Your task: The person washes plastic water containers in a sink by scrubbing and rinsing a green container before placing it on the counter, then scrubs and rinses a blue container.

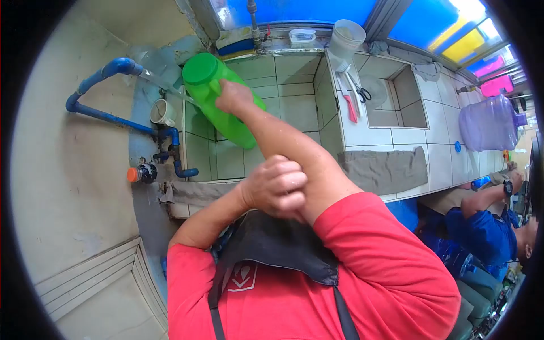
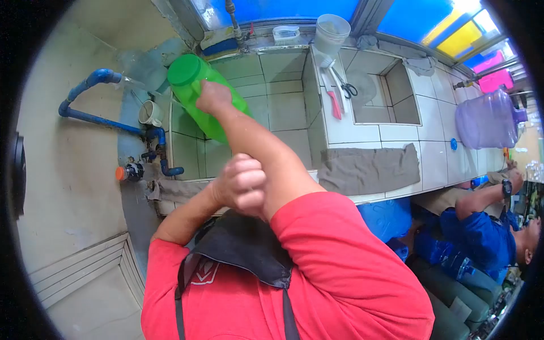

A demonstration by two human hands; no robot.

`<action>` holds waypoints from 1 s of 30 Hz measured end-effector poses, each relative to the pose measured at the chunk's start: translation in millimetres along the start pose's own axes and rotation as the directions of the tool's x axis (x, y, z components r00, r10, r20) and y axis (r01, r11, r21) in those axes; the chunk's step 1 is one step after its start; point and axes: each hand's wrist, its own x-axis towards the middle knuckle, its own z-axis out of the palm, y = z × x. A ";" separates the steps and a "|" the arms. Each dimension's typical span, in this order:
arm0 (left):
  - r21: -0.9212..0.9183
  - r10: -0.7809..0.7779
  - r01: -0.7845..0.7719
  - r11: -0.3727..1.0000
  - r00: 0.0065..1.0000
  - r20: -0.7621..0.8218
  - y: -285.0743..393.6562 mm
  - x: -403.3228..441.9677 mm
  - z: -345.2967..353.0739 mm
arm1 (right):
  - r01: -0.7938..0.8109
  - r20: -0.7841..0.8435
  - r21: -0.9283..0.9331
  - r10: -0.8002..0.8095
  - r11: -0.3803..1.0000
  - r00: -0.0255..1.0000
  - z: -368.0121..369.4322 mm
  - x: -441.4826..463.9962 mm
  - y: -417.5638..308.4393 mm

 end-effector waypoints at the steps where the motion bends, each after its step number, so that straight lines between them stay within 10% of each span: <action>1: 0.047 -0.013 0.012 0.999 1.000 0.028 -7.3 -11.6 -6.3 | 0.000 -0.001 0.003 0.000 1.000 1.000 -1.6 -0.3 -0.9; 7: 0.439 -0.346 0.195 0.877 0.890 0.297 -41.1 -68.2 -55.8 | 0.026 0.040 -0.004 -0.026 1.000 0.999 -0.9 -0.1 -7.7; 11: 0.546 -0.631 0.581 0.604 0.767 -0.119 -94.7 -84.4 -97.1 | 0.050 0.084 -0.032 -0.047 0.998 0.995 3.4 1.2 -3.2; 19: 0.759 -0.694 0.251 0.601 0.634 0.341 -166.2 -101.9 -158.3 | 0.338 0.403 -0.080 -0.280 0.938 0.871 -43.1 -12.0 28.3; 30: 0.683 -0.843 0.568 0.459 0.522 0.132 -182.4 -128.8 -148.7 | 0.333 0.381 -0.132 -0.263 0.934 0.886 -39.7 -20.0 22.1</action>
